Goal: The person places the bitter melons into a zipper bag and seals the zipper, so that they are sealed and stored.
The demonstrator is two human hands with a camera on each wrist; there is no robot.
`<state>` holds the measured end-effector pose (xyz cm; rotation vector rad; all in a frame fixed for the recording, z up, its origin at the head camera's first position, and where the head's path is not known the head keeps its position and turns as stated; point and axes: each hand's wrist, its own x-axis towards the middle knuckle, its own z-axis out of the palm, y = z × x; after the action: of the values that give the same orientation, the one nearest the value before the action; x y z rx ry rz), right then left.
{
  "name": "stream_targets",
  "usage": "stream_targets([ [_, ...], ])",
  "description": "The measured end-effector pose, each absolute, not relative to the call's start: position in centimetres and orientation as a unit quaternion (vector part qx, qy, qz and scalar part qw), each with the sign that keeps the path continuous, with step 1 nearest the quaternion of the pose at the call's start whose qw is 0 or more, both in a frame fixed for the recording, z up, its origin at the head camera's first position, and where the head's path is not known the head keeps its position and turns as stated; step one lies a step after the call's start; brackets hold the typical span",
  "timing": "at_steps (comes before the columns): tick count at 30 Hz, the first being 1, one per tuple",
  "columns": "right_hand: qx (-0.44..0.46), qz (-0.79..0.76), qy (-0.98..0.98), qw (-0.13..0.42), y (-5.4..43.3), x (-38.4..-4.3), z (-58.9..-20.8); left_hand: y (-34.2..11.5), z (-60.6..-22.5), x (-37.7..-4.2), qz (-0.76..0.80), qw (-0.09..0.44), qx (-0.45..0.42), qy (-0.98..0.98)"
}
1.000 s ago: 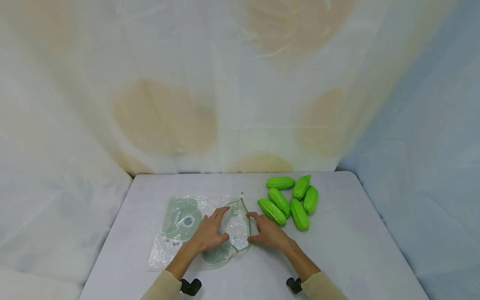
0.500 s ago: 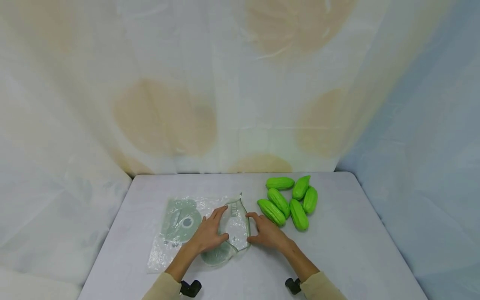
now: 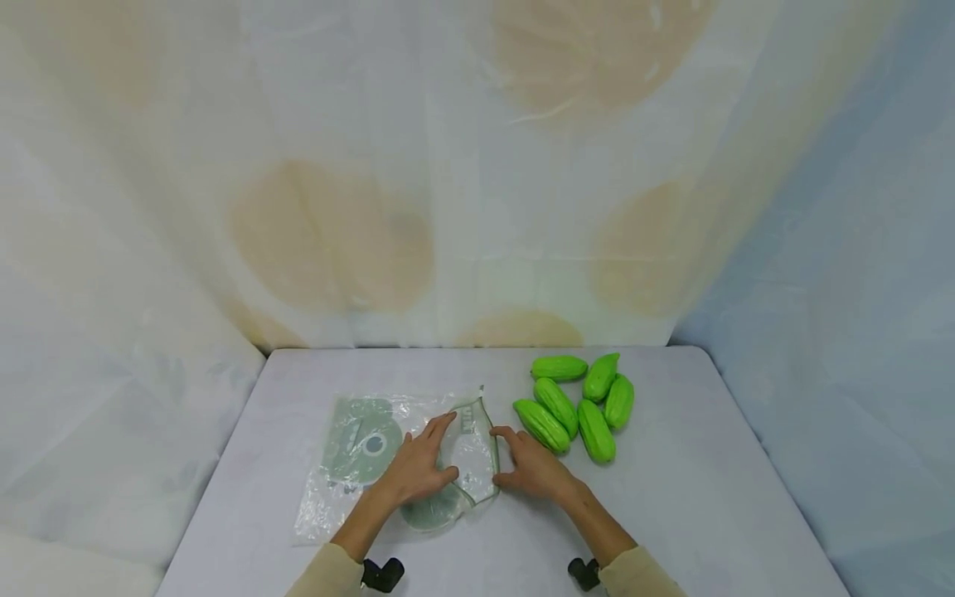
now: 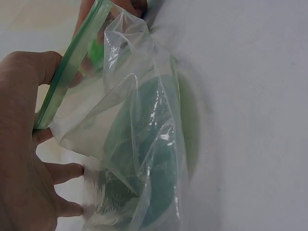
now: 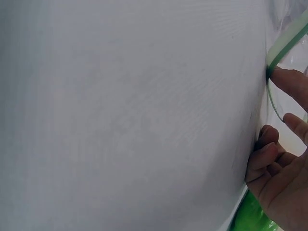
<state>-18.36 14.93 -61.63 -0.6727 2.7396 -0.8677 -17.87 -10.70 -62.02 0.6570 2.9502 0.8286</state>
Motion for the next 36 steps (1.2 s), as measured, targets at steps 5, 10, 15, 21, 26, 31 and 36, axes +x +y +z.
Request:
stream_targets([
  [5, -0.226, -0.296, 0.923, 0.092, 14.94, -18.28, -61.65, -10.61, -62.11, -17.98, 0.261, 0.008, 0.21, 0.942],
  [10, -0.229, -0.293, 0.924, 0.085, 14.91, -18.13, -61.57, -10.54, -62.14, -17.91, 0.265, 0.008, 0.212, 0.941],
  [15, -0.231, -0.288, 0.926, 0.08, 14.94, -17.96, -61.61, -10.46, -62.17, -17.83, 0.266, 0.015, 0.211, 0.94],
  [21, -0.23, -0.294, 0.924, 0.086, 15.0, -17.89, -61.4, -10.45, -62.25, -17.93, 0.257, 0.012, 0.218, 0.941],
  [26, -0.235, -0.293, 0.923, 0.08, 14.92, -17.84, -61.23, -10.42, -62.17, -17.99, 0.249, 0.01, 0.221, 0.943],
  [31, -0.231, -0.292, 0.925, 0.075, 14.84, -17.69, -61.2, -10.33, -62.05, -17.77, 0.244, 0.008, 0.22, 0.945],
  [36, -0.231, -0.291, 0.926, 0.065, 14.96, -17.61, -61.44, -10.26, -62.03, -17.62, 0.241, 0.008, 0.218, 0.946],
])
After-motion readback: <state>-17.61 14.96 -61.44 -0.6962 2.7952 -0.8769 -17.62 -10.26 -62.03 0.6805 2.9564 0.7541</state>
